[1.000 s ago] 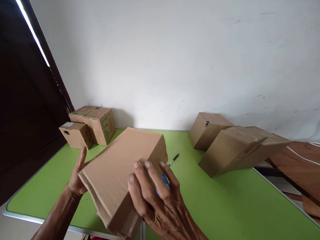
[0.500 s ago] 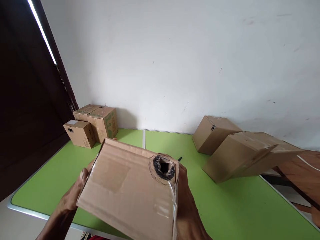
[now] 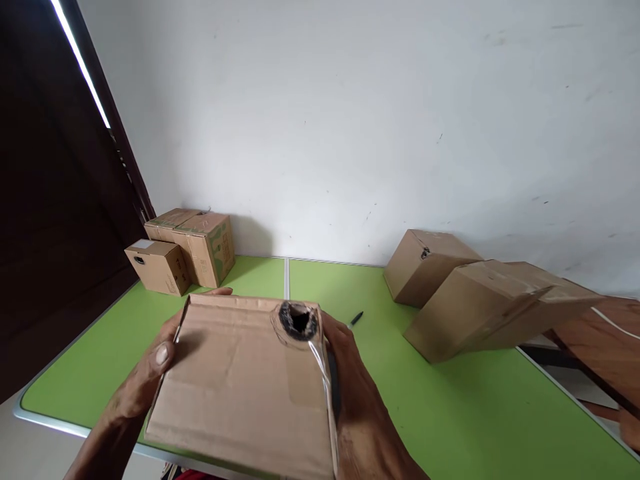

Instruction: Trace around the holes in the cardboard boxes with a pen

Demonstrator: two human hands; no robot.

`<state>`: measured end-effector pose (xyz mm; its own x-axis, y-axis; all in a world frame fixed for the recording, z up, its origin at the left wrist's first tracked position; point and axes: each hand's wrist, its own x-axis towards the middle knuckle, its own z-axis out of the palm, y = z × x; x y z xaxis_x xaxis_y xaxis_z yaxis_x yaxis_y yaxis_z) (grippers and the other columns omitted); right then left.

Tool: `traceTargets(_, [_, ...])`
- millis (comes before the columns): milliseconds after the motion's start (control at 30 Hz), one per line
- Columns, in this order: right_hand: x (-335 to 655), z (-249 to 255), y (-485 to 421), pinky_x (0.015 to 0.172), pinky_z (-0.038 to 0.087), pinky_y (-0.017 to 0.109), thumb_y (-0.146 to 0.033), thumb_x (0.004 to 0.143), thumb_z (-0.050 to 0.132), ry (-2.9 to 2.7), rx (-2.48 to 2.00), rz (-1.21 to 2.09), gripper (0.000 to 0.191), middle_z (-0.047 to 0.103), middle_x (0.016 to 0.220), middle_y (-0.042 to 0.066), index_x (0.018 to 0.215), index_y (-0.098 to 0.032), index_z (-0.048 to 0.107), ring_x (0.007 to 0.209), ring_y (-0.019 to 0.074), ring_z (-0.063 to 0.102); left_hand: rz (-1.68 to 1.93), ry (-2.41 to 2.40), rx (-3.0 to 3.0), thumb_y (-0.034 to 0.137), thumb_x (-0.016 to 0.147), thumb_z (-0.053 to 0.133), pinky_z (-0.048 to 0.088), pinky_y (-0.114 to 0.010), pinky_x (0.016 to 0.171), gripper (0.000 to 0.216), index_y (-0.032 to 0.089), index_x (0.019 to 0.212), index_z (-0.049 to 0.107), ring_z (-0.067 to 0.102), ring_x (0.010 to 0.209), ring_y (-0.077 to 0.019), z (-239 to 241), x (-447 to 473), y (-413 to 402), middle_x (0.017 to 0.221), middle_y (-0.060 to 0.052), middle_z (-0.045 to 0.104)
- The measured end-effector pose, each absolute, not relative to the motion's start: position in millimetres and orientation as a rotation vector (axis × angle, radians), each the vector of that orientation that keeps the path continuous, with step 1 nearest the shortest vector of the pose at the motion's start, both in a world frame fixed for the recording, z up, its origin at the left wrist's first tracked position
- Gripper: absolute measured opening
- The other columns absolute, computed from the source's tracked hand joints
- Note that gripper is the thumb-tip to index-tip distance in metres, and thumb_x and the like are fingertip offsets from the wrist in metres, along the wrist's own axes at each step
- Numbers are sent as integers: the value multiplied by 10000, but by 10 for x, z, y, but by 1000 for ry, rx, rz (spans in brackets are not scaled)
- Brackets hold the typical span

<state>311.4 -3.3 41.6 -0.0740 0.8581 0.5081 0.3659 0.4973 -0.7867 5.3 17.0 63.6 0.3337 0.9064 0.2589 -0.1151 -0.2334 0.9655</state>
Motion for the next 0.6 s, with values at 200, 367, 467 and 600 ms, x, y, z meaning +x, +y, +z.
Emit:
traceTargets(200, [2979, 313, 132, 1113, 633, 415, -556, 1014, 795, -1523, -1122, 807, 585, 657, 1625, 102, 1554, -374, 662, 1480, 337, 646, 1360, 850, 1351, 619, 900, 837, 639, -495, 1043, 786, 260, 1544, 567, 630, 1422, -445, 427, 231, 69, 1537, -168, 657])
traceTargets(367, [2672, 233, 307, 1255, 534, 503, -512, 1054, 723, -1375, -835, 1162, 625, 576, 1730, 83, 1645, -375, 575, 1659, 349, 460, 1504, 1045, 1410, 589, 911, 840, 623, -498, 1079, 709, 261, 1487, 589, 665, 1368, -399, 307, 269, 0, 1488, -146, 676])
traceTargets(467, [2490, 218, 401, 1321, 442, 576, -549, 1042, 673, -1342, -727, 1148, 647, 556, 1747, 82, 1645, -342, 562, 1663, 370, 446, 1599, 1097, 1421, 560, 921, 839, 607, -494, 1109, 699, 267, 1498, 575, 679, 1355, -376, 174, 283, -13, 1460, -139, 693])
traceTargets(600, [2321, 232, 426, 1254, 500, 576, -684, 997, 657, -1310, -727, 1203, 763, 581, 1709, 140, 1629, -281, 518, 1579, 401, 543, 1645, 1236, 1387, 559, 947, 809, 600, -473, 1114, 711, 267, 1544, 554, 646, 1415, -378, -55, 361, -97, 1539, -147, 647])
